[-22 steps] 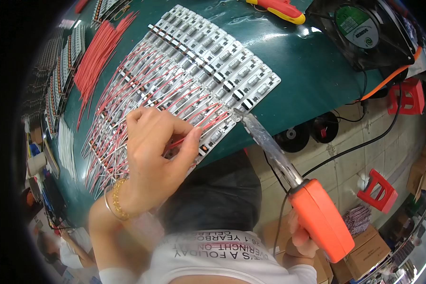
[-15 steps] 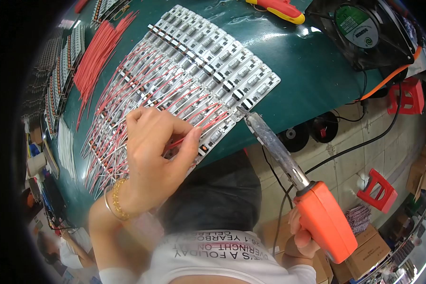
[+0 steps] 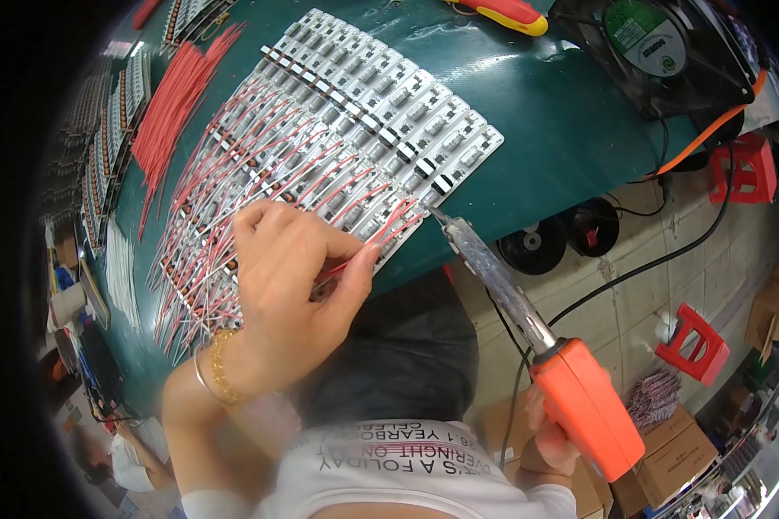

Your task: The person uses a soldering iron to attach red and white wires to a grid of electronic components on a circuit board. They repeatedly pick up individual wires, position them on the board, and apply the soldering iron to secure the connections.

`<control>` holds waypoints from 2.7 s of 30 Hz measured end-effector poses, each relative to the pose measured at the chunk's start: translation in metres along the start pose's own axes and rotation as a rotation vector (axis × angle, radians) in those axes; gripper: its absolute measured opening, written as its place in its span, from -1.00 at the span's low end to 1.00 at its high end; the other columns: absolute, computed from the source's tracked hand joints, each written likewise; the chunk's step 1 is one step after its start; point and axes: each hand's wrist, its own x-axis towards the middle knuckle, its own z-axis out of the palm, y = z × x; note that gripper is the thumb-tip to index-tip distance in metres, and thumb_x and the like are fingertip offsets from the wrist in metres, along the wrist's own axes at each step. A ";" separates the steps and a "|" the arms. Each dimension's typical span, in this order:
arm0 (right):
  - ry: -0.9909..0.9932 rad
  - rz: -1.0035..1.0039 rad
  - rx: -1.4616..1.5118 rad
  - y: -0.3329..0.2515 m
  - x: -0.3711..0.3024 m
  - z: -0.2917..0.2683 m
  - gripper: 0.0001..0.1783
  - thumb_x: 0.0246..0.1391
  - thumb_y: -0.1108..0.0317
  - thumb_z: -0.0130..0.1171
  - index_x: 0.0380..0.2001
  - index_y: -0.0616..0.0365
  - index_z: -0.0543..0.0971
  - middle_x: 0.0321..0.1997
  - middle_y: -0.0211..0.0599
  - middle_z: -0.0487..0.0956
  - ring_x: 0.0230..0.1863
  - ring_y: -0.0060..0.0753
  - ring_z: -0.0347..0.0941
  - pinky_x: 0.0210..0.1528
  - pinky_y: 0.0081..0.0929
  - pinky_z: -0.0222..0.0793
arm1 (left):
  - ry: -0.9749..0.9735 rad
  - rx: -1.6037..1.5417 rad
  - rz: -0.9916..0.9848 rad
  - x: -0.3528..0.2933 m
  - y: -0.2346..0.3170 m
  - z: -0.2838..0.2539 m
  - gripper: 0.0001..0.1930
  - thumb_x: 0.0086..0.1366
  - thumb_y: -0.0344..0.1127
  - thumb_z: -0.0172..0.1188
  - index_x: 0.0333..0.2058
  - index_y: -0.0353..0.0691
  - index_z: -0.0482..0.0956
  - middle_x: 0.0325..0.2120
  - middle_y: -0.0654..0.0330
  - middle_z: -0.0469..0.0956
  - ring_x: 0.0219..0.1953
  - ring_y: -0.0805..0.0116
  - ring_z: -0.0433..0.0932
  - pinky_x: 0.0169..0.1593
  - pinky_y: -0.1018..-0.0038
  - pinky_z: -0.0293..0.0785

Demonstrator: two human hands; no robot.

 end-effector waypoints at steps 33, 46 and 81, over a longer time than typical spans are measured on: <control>0.081 -0.145 0.171 0.004 0.021 0.004 -0.17 0.21 -0.18 0.06 0.19 0.41 0.25 -0.77 -0.48 0.27 -0.80 -0.61 0.15 -0.66 -0.59 0.23 | 0.186 0.411 -0.261 0.034 -0.101 -0.089 -0.86 0.15 -0.30 0.32 -0.44 -0.24 0.62 -0.50 0.15 0.57 -0.40 0.14 0.50 -0.24 0.34 0.35; 0.068 -0.172 0.228 0.000 0.036 0.008 -0.24 0.25 -0.13 0.03 0.15 0.42 0.25 -0.77 -0.46 0.23 -0.82 -0.61 0.12 -0.73 -0.62 0.18 | -0.349 0.240 -0.475 0.044 -0.107 -0.078 -0.24 -0.07 0.08 0.48 -0.04 -0.40 0.48 -0.37 -0.06 0.60 -0.25 0.08 0.58 -0.16 0.30 0.45; 0.106 -0.295 0.228 -0.050 0.101 0.070 -0.46 0.33 -0.07 -0.07 -0.30 0.30 0.49 -0.71 -0.47 0.19 -0.69 -0.59 0.10 -0.53 -0.54 0.20 | 1.250 -0.626 -1.475 -0.653 -0.039 -0.053 -0.65 0.25 -0.31 0.20 -0.01 -0.30 0.57 -0.13 0.22 0.60 -0.06 0.39 0.51 0.04 0.47 0.40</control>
